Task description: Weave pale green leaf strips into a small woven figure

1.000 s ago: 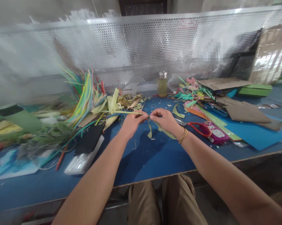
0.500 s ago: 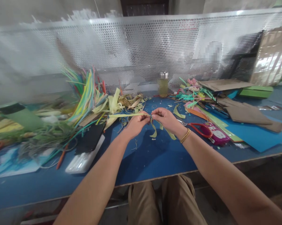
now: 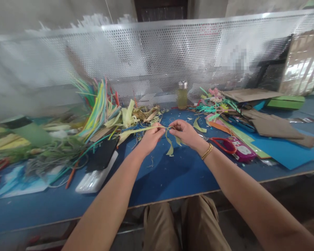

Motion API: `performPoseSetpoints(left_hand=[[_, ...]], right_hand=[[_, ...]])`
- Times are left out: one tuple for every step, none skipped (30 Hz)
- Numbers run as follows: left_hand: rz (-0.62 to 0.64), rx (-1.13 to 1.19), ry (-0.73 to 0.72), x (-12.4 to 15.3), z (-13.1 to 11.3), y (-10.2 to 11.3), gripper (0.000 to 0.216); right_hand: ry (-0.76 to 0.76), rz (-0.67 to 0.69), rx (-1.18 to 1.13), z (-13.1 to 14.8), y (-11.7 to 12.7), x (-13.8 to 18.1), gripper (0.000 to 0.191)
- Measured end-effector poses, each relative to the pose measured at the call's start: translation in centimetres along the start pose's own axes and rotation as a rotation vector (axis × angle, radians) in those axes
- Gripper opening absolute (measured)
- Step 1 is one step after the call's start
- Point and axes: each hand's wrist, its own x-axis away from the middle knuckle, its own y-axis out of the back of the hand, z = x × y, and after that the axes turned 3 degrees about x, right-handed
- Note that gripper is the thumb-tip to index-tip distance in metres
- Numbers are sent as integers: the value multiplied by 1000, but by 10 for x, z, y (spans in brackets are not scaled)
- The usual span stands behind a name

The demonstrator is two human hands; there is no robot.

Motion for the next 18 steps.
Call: performPoseSetpoints(left_hand=[[-1, 10, -1, 0, 0, -1, 23], [-1, 18, 1, 0, 0, -1, 24], [-1, 26, 3, 1, 0, -2, 24], [0, 32, 2, 1, 0, -2, 24], [0, 35, 0, 1, 0, -2, 24], [-3, 37, -3, 1, 0, -3, 24], [-10, 38, -5, 1, 0, -3, 23], [-20, 40, -4, 1, 0, -4, 23], [-32, 44, 1, 1, 1, -4, 22], [-42, 50, 8, 0, 1, -5, 22], [-47, 59, 14, 0, 2, -5, 22], [-47, 71, 17, 0, 3, -5, 23], [-40, 83, 16, -1, 4, -5, 24], [-34, 98, 13, -2, 6, -4, 25], [-29, 111, 8, -2, 7, -4, 25], [-26, 125, 4, -3, 9, -3, 25], [-24, 138, 3, -3, 10, -3, 23], [-24, 147, 7, -4, 12, -3, 22]], right_hand=[[1, 6, 0, 0, 0, 0, 21], [2, 10, 3, 1, 1, 0, 20], [4, 12, 6, 1, 1, 0, 20], [9, 13, 8, 1, 1, 0, 20], [14, 13, 8, 1, 1, 0, 19], [19, 12, 7, 0, 1, 0, 19], [23, 12, 4, 0, 1, 0, 19], [26, 13, 0, -1, 1, 0, 19], [26, 14, -6, -1, 1, 0, 19], [25, 13, -13, -1, 1, 0, 19], [22, 10, -18, -1, 1, 0, 18], [20, 7, -20, -1, 1, 0, 18], [19, 4, -20, 0, 1, 0, 18], [20, 0, -15, 1, 1, 0, 18], [21, -5, -3, 1, 2, 0, 18], [22, -13, 16, 2, 2, 0, 18], [24, -24, 38, 2, 2, 0, 17], [28, -38, 61, 2, 1, 0, 16]])
